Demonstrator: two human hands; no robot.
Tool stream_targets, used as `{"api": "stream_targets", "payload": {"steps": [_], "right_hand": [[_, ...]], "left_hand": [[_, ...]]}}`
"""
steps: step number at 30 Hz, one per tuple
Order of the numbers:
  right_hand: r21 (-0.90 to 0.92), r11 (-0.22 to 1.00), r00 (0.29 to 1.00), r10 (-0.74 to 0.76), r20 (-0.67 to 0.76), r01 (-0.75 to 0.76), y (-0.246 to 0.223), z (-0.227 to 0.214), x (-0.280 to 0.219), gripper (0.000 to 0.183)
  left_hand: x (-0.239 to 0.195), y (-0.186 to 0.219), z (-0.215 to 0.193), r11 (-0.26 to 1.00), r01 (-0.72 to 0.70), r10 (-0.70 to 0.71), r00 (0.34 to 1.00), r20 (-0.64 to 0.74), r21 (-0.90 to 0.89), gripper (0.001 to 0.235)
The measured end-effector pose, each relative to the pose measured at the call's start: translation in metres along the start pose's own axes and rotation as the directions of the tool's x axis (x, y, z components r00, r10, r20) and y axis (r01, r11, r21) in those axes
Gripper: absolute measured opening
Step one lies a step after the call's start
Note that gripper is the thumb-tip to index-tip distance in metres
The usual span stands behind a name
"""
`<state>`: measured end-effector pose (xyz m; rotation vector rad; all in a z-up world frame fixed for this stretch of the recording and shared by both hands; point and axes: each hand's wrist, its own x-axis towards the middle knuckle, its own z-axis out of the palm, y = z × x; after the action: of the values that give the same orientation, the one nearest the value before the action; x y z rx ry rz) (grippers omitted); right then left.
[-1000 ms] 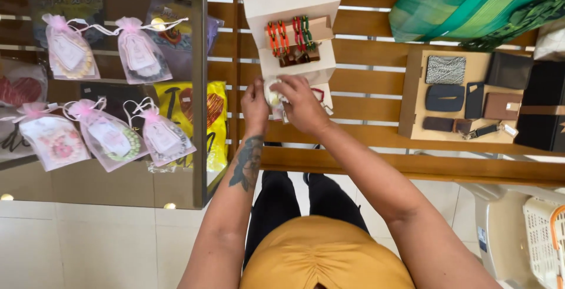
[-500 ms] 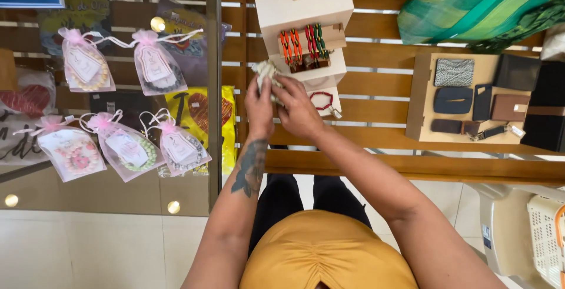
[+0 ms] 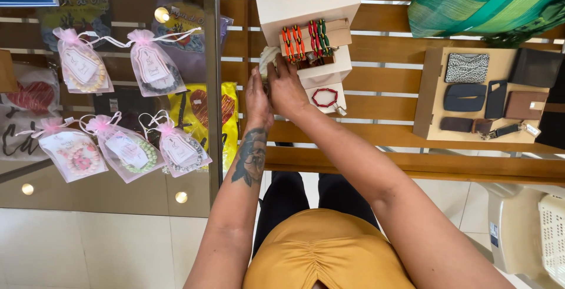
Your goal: The person cleans a beaded bracelet with a cloth, places the bracelet and cloth into a small bag, and سپس folds a patterned shirt on a wooden table.
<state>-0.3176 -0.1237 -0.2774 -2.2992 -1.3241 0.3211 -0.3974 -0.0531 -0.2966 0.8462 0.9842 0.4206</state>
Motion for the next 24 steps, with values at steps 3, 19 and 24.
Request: {"api": "stream_targets", "payload": {"steps": [3,19,24], "right_hand": [[0.018,1.0,0.999,-0.022,0.023,0.022,0.002,-0.015,-0.017,0.061],[0.856,0.035,0.645,0.674,0.361,-0.515,0.111,-0.121,-0.107,0.03],[0.948,0.122,0.765,0.625,0.157,-0.294,0.101,-0.14,-0.07,0.027]], "left_hand": [[-0.012,0.023,0.015,0.993,0.081,-0.074,0.994,-0.083,0.083,0.066],[-0.05,0.002,0.047,0.732,-0.314,0.419,0.907,-0.036,0.604,0.026],[-0.076,0.01,0.104,0.753,-0.452,0.407,0.891,0.201,0.478,0.027]]}}
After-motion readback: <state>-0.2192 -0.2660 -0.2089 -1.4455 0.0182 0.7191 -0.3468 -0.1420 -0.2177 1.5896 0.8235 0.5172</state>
